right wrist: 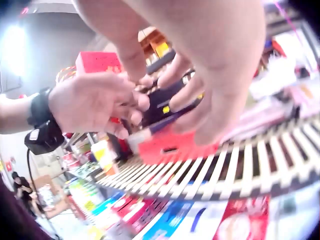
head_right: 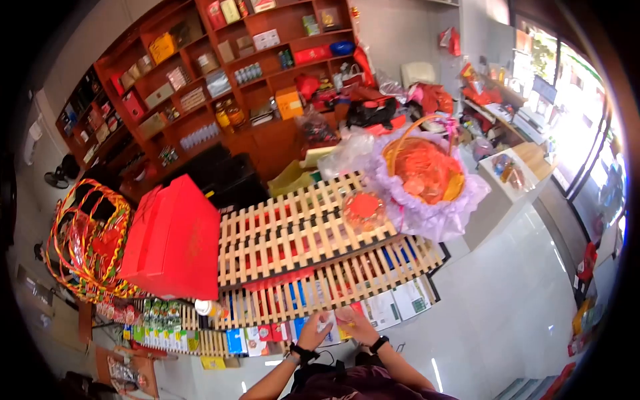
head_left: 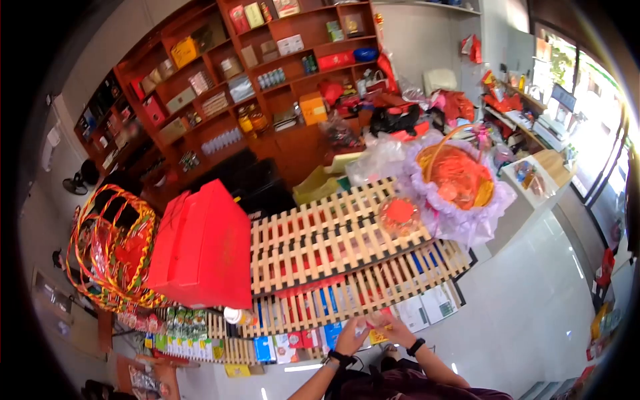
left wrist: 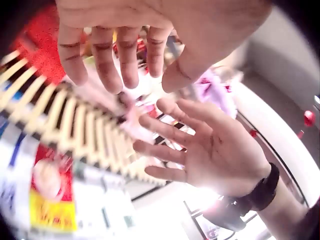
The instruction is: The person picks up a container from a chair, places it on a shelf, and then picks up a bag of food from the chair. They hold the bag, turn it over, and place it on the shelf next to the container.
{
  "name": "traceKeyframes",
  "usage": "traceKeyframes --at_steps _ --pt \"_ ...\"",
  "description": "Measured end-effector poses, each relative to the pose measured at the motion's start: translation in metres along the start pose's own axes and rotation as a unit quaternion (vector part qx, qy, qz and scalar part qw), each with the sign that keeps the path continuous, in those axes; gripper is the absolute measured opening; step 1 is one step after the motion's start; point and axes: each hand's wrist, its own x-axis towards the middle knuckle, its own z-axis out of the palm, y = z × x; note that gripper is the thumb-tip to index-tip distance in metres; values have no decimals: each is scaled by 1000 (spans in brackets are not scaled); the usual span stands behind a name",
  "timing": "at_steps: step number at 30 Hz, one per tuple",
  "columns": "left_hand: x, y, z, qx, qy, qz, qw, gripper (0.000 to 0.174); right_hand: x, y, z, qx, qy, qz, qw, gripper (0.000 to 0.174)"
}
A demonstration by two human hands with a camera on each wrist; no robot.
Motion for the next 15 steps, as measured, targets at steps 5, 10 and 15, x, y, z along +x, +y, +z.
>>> traceKeyframes --at_steps 5,10,15 --pt "-212 -185 -6 27 -200 -298 933 42 -43 125 87 57 -330 119 935 34" --pt "-391 -265 -68 23 -164 -735 657 31 -14 98 137 97 -309 171 930 27" --pt "-410 -244 -95 -216 126 -588 770 27 36 112 195 114 -274 296 908 25"
